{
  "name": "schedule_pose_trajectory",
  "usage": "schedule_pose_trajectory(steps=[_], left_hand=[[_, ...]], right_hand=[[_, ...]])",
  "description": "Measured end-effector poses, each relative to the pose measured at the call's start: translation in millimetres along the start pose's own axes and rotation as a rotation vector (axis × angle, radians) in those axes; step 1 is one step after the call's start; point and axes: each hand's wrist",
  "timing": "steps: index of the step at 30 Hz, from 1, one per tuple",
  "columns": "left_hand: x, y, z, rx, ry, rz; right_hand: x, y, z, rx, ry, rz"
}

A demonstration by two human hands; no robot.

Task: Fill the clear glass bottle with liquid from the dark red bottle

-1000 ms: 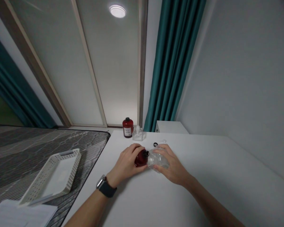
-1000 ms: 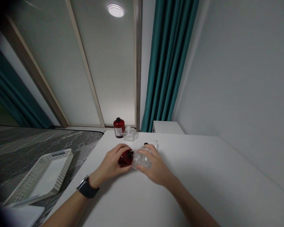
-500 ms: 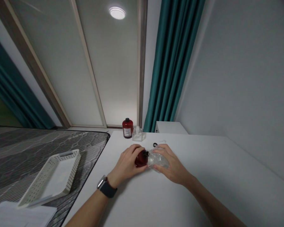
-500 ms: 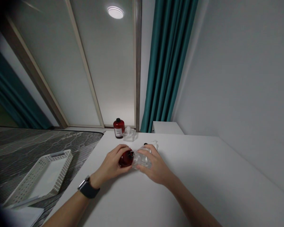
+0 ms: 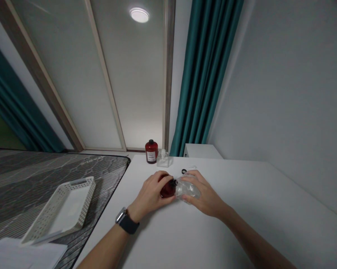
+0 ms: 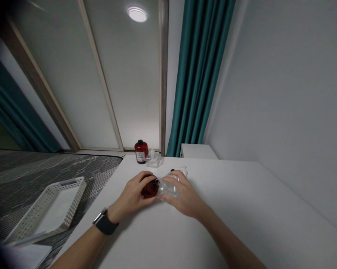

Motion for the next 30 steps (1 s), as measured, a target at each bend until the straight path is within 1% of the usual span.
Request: schedule_pose_trajectory(steps=[6,15,22,30], left_hand=[[3.1,2,0,0.015,0.008,-0.022],[4.1,1,-4,-0.011,0.056,-0.062],[4.5,0,-6,-0.042,0.082,-0.054],[5.8,2,-8,-0.056,0.110,-0.060]], right_hand=[[-6,-3,4,0.009,0.009,0.038],[-17,-10,10,-0.009,0.037,0.084],[-22,-13,15,0.011,0.054,0.125],[-28,-17,21,0.003,0.076,0.158]])
Point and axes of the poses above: each hand's wrist, its own y-axis away from the middle knuckle, its own x-axis out of the palm, z = x × y, and after that the axes turned 11 degrees about -y, right-handed
